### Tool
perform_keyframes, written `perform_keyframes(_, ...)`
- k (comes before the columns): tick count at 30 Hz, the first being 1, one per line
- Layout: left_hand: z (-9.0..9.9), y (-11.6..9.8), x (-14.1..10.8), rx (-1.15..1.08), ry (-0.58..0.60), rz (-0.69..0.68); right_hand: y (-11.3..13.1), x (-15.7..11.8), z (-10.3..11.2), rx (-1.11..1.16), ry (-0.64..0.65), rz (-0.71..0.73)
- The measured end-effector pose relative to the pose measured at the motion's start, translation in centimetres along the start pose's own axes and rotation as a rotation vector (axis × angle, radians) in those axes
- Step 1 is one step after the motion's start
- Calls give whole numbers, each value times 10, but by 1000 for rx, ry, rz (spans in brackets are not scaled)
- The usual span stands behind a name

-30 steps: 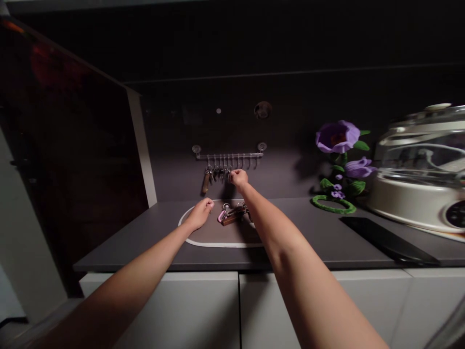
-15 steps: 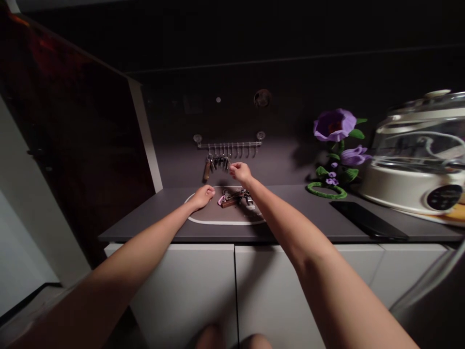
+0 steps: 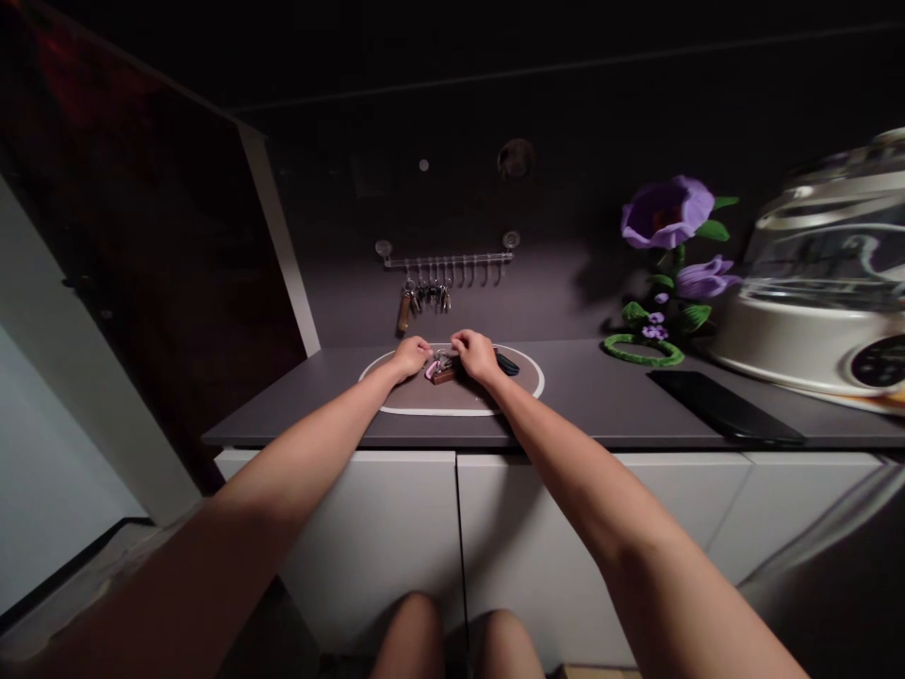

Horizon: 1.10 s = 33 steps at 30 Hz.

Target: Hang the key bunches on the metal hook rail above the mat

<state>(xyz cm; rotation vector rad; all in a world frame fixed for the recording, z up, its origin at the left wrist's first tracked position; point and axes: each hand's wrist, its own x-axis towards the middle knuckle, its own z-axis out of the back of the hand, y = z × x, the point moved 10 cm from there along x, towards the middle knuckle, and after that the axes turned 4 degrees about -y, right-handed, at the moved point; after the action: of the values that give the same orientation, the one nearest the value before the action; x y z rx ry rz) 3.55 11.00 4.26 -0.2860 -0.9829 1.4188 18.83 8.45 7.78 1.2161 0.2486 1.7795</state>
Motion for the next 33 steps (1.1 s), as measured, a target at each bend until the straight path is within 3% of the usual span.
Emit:
perform_keyframes(8,-17,0,17,80,-13,-5,9,-3,-16,-282,87,224)
perform_keyframes(18,-26,16,21,39,11,-6,9,-3,-22,-346,105,238)
perform_keyframes(33,-8,-3,14,-159,-18,-65,8,-2,-22,-337,97,246)
